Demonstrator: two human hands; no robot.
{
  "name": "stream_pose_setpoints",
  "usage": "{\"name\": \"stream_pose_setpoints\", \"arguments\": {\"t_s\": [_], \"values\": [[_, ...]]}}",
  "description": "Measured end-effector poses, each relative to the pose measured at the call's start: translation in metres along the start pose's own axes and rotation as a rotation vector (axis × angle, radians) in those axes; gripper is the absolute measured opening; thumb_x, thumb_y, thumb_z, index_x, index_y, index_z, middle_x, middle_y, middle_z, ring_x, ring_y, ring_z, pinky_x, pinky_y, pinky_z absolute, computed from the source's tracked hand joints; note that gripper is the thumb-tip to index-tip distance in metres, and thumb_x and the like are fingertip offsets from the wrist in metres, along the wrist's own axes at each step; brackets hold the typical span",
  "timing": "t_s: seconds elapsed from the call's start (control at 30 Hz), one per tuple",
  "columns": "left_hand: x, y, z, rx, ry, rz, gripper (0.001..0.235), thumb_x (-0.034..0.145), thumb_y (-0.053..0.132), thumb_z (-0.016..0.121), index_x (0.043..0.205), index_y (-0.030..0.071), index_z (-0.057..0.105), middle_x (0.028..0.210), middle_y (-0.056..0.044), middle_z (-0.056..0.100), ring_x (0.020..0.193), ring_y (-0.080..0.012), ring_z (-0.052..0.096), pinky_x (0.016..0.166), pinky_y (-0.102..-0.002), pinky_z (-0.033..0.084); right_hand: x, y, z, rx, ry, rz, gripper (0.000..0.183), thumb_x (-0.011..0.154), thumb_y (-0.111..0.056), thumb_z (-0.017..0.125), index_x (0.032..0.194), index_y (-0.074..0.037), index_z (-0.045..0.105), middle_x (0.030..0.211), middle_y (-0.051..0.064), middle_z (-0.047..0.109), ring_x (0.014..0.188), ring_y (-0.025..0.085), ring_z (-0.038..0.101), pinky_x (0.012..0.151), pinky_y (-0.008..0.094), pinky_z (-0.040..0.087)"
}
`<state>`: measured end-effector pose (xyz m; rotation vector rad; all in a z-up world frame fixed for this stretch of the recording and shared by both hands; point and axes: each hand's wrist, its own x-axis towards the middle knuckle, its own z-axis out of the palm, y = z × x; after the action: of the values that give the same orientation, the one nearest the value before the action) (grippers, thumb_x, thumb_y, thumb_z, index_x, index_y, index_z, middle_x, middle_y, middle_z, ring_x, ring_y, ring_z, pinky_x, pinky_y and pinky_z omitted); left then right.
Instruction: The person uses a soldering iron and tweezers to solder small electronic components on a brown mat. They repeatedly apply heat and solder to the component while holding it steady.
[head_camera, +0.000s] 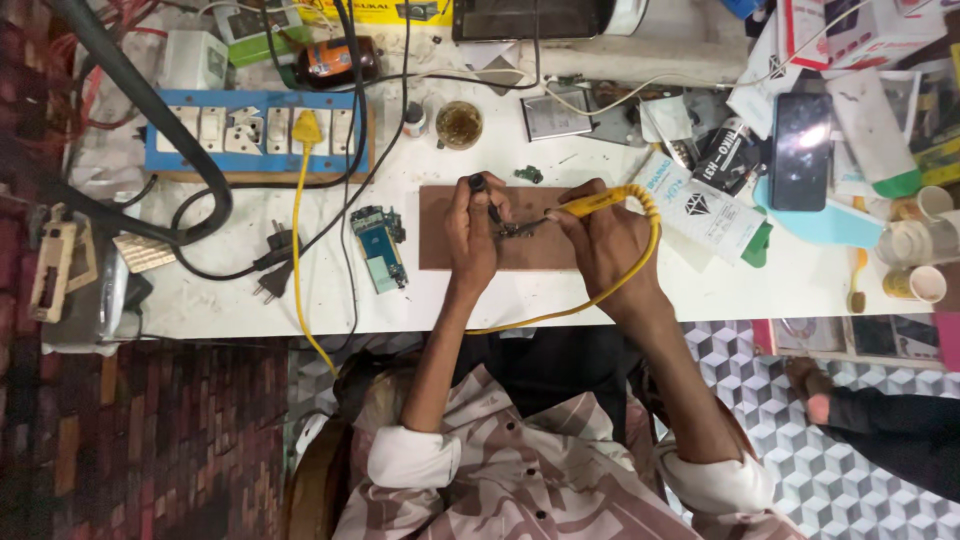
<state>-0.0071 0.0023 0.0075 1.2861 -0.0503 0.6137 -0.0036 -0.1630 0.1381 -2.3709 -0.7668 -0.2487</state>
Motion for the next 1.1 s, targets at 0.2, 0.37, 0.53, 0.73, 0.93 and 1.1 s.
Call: {"name": "stream_pose_setpoints", "arguments": {"t_s": [0.2,0.37,0.53,0.73,0.93,1.1], "values": [[0.002,0.000,-0.002,-0.014,-0.015,-0.047,0.049,0.113,0.049,0.043,0.113,0.002,0.058,0.080,-0.001,0.056,0.076,-0.0104,0.055,0.072,-0.027,0.046,0.004,-0.011,0.002,-0.055,0.062,0.009,0.022,0.101,-0.026,0.070,0.109,-0.007,0.063,0.089,0.012,0.072,0.076,0.034,0.070,0.063,0.043,0.052],[-0.003,0.002,0.000,0.000,0.009,-0.046,0.050,0.112,0.050,0.044,0.114,0.002,0.059,0.081,-0.001,0.057,0.077,-0.0102,0.056,0.073,-0.027,0.047,0.007,-0.015,0.007,-0.192,0.127,0.104,0.027,0.099,-0.030,0.075,0.103,-0.005,0.065,0.082,0.012,0.071,0.070,0.034,0.068,0.057,0.044,0.050],[0.002,0.002,-0.001,-0.039,0.006,-0.092,0.048,0.112,0.047,0.044,0.117,0.001,0.058,0.083,0.000,0.056,0.079,-0.0097,0.055,0.074,-0.027,0.047,0.007,-0.012,0.011,-0.210,0.150,0.087,0.023,0.100,-0.027,0.073,0.102,-0.004,0.068,0.081,0.011,0.070,0.068,0.033,0.068,0.055,0.044,0.049],[-0.001,-0.009,-0.004,-0.123,0.006,-0.117,0.043,0.113,0.041,0.043,0.118,0.000,0.056,0.087,0.000,0.056,0.082,-0.0096,0.052,0.078,-0.027,0.046,0.006,0.003,0.022,-0.307,0.154,0.140,0.030,0.094,-0.034,0.075,0.090,-0.006,0.067,0.077,0.014,0.069,0.065,0.037,0.067,0.055,0.047,0.051],[-0.001,-0.002,-0.005,-0.022,0.007,-0.065,0.042,0.114,0.040,0.043,0.112,0.000,0.058,0.080,0.000,0.056,0.075,-0.0096,0.052,0.074,-0.026,0.046,0.003,-0.006,0.022,-0.259,0.211,0.123,0.032,0.093,-0.035,0.076,0.085,-0.006,0.064,0.074,0.014,0.067,0.065,0.038,0.066,0.054,0.048,0.051],[0.003,-0.001,-0.003,-0.007,0.015,-0.068,0.040,0.113,0.039,0.043,0.112,0.001,0.057,0.080,-0.001,0.058,0.076,-0.0095,0.055,0.075,-0.026,0.048,0.003,-0.009,0.019,-0.226,0.286,0.064,0.027,0.092,-0.031,0.075,0.092,-0.006,0.066,0.075,0.015,0.066,0.062,0.038,0.063,0.049,0.048,0.049]]}}
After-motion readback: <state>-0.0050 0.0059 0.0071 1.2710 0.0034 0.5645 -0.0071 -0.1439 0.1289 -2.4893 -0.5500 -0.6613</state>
